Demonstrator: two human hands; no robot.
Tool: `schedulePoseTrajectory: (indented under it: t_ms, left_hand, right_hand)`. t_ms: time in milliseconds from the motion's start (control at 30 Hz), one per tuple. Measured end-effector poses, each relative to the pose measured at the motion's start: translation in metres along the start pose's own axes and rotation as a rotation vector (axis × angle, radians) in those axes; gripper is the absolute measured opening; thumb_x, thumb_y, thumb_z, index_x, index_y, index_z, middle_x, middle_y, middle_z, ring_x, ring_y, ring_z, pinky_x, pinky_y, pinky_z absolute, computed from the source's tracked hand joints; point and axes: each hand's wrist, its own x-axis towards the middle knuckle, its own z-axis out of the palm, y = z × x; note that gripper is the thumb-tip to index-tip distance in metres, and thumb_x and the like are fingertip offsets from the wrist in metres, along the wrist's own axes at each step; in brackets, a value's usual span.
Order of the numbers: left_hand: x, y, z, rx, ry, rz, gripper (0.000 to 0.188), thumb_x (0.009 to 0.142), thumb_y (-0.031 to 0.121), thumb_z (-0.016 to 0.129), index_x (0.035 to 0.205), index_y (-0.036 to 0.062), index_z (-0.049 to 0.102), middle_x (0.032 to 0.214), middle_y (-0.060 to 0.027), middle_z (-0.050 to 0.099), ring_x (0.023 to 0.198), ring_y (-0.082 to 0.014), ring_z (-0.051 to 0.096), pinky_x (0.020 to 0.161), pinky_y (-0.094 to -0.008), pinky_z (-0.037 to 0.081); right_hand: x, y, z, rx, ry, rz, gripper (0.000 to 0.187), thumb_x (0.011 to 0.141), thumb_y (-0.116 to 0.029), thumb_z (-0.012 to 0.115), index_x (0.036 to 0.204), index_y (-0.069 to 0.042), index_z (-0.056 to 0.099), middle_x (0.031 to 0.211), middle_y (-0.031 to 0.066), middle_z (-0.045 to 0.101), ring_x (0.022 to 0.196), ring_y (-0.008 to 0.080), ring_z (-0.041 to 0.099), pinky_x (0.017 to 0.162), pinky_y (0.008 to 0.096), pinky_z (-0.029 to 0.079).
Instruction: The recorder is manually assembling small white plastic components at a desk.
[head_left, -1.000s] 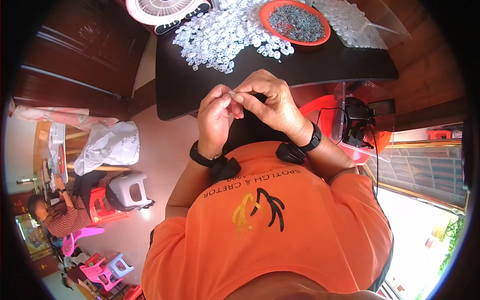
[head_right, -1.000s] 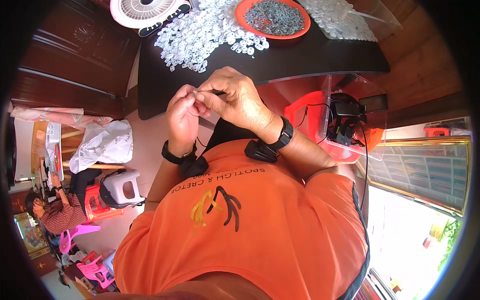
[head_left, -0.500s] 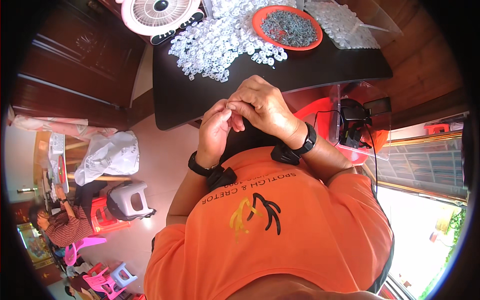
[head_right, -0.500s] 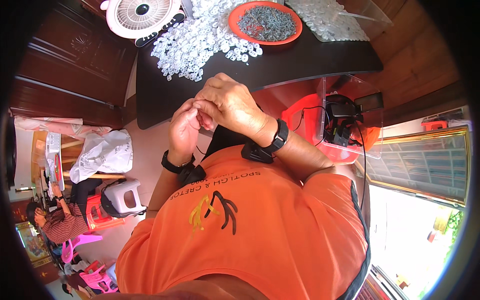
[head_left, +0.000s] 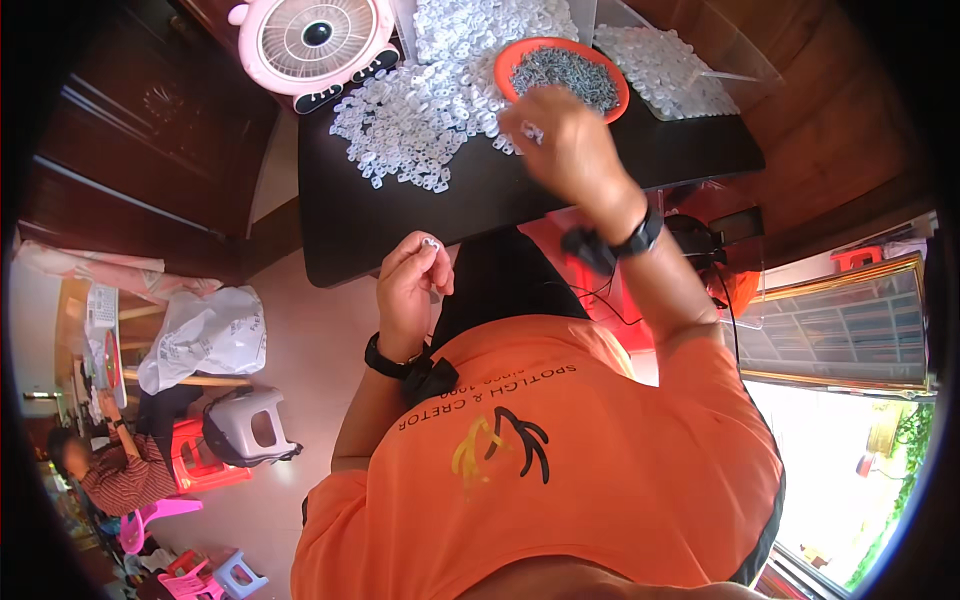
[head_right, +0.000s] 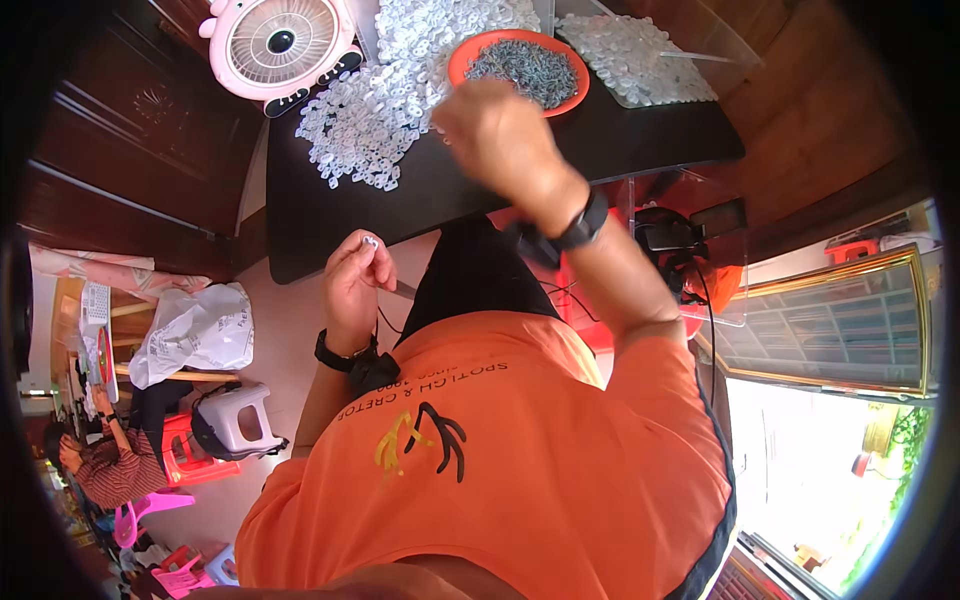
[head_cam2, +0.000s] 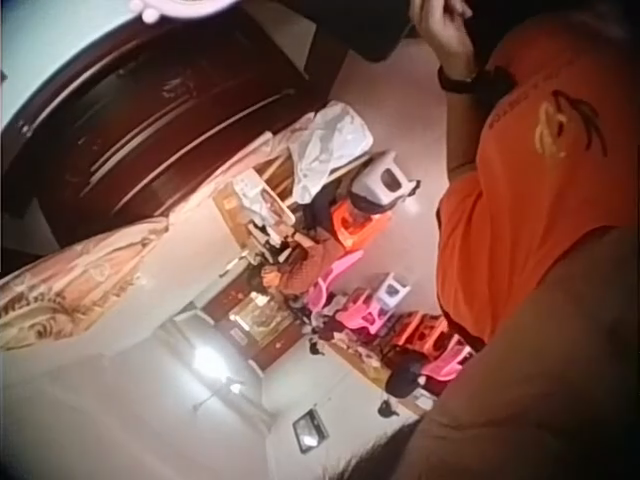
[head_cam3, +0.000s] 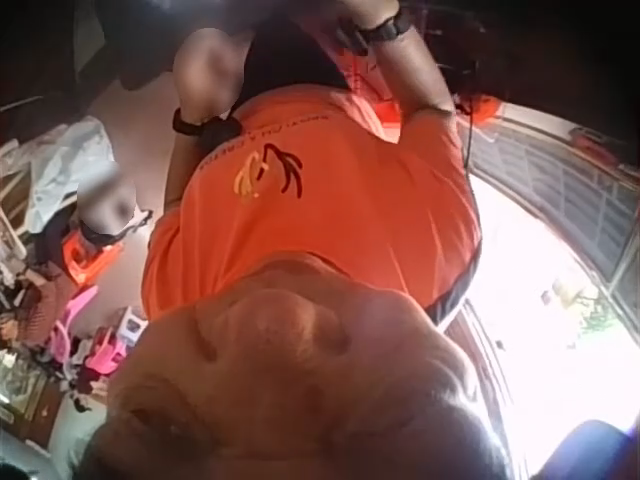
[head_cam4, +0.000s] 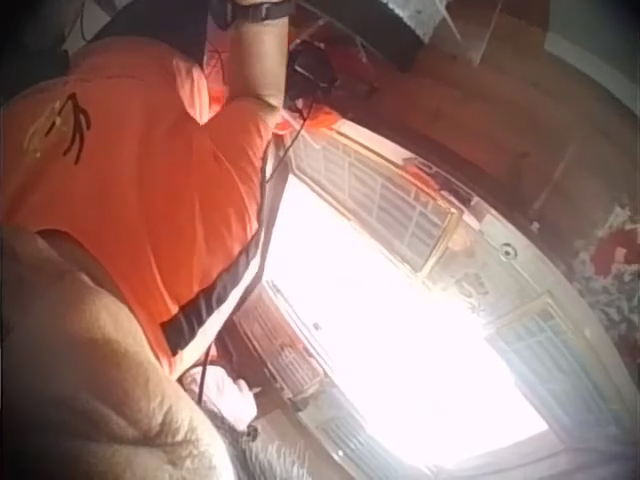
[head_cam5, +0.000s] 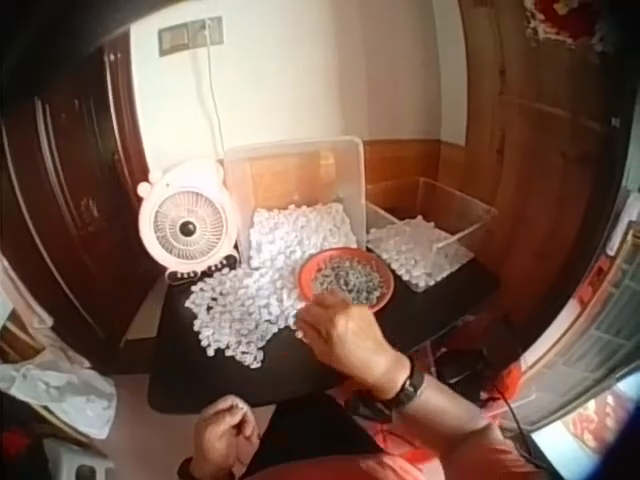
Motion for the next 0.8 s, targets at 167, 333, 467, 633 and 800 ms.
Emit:
schedulePoseTrajectory:
  t_ms: [167, 333, 467, 633, 800]
  left_hand:
    - [0.002, -0.002, -0.001, -0.03, 0.028, -0.001, 0.024, 0.092, 0.017, 0.042, 0.074, 0.0036, 0.05, 0.062, -0.0031, 0.045, 0.054, -0.0129, 0.045, 0.051, -0.0239, 0.036]
    - [-0.001, 0.003, 0.001, -0.027, 0.018, -0.016, 0.025, 0.093, 0.018, 0.042, 0.073, 0.0041, 0.05, 0.062, -0.0034, 0.045, 0.054, -0.013, 0.045, 0.052, -0.0243, 0.035]
    - [-0.003, 0.003, -0.001, -0.018, 0.03, -0.042, 0.026, 0.093, 0.018, 0.042, 0.073, 0.0042, 0.049, 0.062, -0.0035, 0.045, 0.055, -0.013, 0.045, 0.052, -0.0245, 0.036]
    - [-0.002, 0.002, -0.002, -0.008, 0.032, -0.057, 0.025, 0.093, 0.018, 0.042, 0.075, 0.0039, 0.051, 0.063, -0.0034, 0.046, 0.055, -0.0128, 0.046, 0.053, -0.0243, 0.036]
    - [0.0, 0.001, 0.0, -0.005, 0.016, -0.064, 0.024, 0.094, 0.018, 0.043, 0.076, 0.0037, 0.051, 0.063, -0.0031, 0.046, 0.055, -0.0127, 0.046, 0.053, -0.0242, 0.036]
  right_hand:
    - [0.03, 0.102, 0.032, -0.19, -0.334, 0.207, 0.018, 0.079, -0.023, 0.059, 0.086, -0.009, 0.069, 0.085, 0.0116, 0.067, 0.081, 0.0325, 0.063, 0.072, 0.0426, 0.05]
    - [0.038, 0.125, 0.059, -0.355, -0.567, 0.099, 0.02, 0.08, -0.02, 0.054, 0.085, -0.008, 0.068, 0.086, 0.0136, 0.067, 0.084, 0.0334, 0.064, 0.075, 0.0445, 0.051]
    - [0.036, 0.126, 0.064, -0.366, -0.563, 0.159, 0.021, 0.081, -0.015, 0.05, 0.088, -0.008, 0.068, 0.089, 0.0147, 0.067, 0.087, 0.033, 0.064, 0.077, 0.0453, 0.051]
    - [0.036, 0.124, 0.053, -0.316, -0.511, 0.266, 0.02, 0.084, -0.023, 0.055, 0.09, -0.008, 0.066, 0.088, 0.015, 0.067, 0.087, 0.0335, 0.064, 0.076, 0.0456, 0.05]
    - [0.031, 0.139, 0.048, -0.224, -0.419, 0.249, 0.028, 0.082, -0.034, 0.062, 0.088, -0.007, 0.065, 0.084, 0.0147, 0.066, 0.085, 0.0333, 0.064, 0.074, 0.0459, 0.05]
